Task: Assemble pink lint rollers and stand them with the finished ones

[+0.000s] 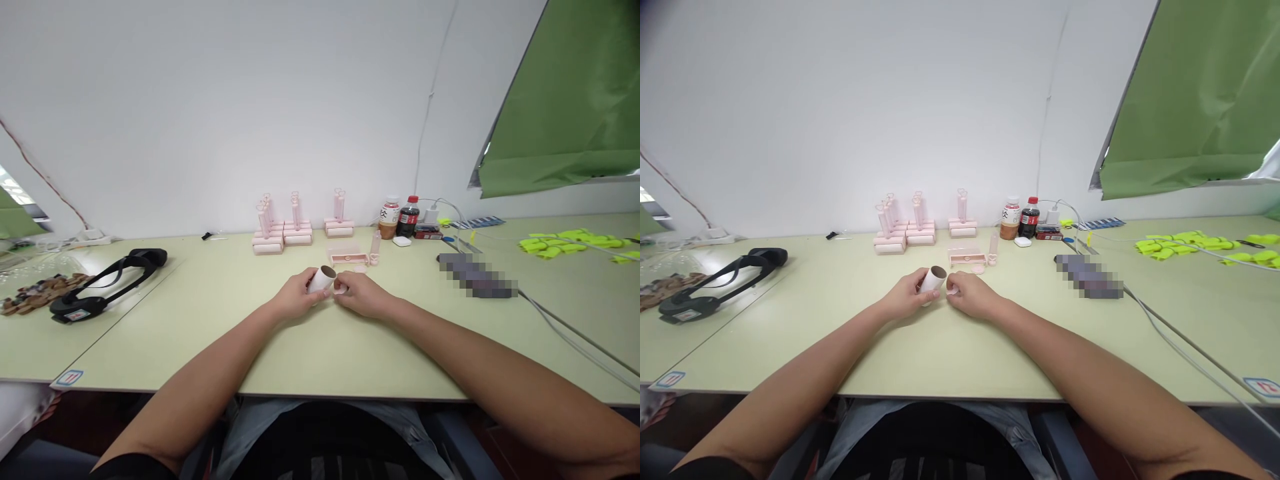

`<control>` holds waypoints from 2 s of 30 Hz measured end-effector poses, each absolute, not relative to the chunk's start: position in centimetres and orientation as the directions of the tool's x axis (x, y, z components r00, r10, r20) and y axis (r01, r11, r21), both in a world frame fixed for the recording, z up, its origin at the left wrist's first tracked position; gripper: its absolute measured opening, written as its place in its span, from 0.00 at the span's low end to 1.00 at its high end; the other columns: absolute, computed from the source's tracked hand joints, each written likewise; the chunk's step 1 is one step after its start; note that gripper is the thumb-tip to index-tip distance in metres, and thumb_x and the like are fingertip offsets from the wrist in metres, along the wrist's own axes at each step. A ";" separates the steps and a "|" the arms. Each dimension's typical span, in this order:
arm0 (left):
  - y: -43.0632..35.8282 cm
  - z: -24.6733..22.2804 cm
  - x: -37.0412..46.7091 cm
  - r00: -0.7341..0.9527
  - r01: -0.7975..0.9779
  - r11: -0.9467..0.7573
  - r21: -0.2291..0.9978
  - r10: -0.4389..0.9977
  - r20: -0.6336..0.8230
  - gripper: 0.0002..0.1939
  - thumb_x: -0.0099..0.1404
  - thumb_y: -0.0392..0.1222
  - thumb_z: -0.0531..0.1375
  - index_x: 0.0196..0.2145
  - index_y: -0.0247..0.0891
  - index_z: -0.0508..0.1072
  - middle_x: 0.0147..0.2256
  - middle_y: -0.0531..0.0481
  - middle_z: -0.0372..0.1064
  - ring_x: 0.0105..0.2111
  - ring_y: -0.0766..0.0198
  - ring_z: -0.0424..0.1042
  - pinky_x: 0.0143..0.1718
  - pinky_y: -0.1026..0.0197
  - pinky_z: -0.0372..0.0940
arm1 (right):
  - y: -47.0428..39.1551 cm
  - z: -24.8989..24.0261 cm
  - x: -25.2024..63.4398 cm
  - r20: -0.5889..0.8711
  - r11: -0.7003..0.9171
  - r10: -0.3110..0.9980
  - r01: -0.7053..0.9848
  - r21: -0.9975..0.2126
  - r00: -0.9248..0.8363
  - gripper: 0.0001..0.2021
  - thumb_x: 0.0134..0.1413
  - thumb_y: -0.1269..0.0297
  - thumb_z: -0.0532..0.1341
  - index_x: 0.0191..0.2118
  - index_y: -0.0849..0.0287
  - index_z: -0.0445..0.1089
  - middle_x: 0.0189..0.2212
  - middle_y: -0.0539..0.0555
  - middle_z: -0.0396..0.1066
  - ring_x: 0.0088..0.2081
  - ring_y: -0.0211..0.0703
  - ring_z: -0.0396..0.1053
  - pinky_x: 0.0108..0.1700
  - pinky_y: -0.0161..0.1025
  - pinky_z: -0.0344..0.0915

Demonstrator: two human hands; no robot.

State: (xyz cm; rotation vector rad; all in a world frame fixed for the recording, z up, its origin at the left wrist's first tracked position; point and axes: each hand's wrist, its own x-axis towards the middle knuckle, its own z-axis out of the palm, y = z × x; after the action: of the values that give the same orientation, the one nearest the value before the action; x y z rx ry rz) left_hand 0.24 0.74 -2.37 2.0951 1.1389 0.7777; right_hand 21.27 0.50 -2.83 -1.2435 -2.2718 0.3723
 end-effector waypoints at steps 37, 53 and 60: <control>0.2 -2.2 0.4 0.559 0.417 -0.508 0.754 0.797 0.228 0.27 0.56 0.55 0.63 0.50 0.38 0.72 0.40 0.49 0.72 0.36 0.60 0.68 0.35 0.61 0.63 | 1.0 -3.4 21.0 0.496 0.545 0.796 0.053 -0.837 -0.347 0.18 0.50 0.46 0.64 0.33 0.56 0.63 0.35 0.52 0.65 0.36 0.42 0.63 0.37 0.39 0.63; 0.1 -2.0 0.7 0.524 0.423 -0.493 0.761 0.818 0.238 0.26 0.57 0.56 0.62 0.48 0.37 0.71 0.37 0.50 0.71 0.33 0.61 0.67 0.33 0.62 0.61 | 0.7 -3.1 21.0 0.495 0.549 0.817 0.135 -0.825 -0.297 0.21 0.45 0.46 0.67 0.37 0.55 0.63 0.43 0.56 0.63 0.42 0.45 0.64 0.40 0.42 0.66; 0.5 -2.0 0.5 0.449 0.445 -0.473 0.761 0.852 0.267 0.27 0.57 0.59 0.61 0.47 0.37 0.71 0.35 0.51 0.70 0.33 0.62 0.66 0.32 0.62 0.60 | -0.4 -2.4 21.0 0.572 0.608 0.792 0.197 -0.769 -0.213 0.17 0.51 0.56 0.64 0.45 0.52 0.62 0.47 0.56 0.62 0.38 0.41 0.64 0.37 0.40 0.67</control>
State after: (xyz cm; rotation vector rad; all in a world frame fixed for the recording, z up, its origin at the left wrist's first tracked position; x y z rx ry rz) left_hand 0.48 0.49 -2.01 2.0938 1.0803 0.8681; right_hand 21.04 -0.42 -2.41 -0.8147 -1.7349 0.6746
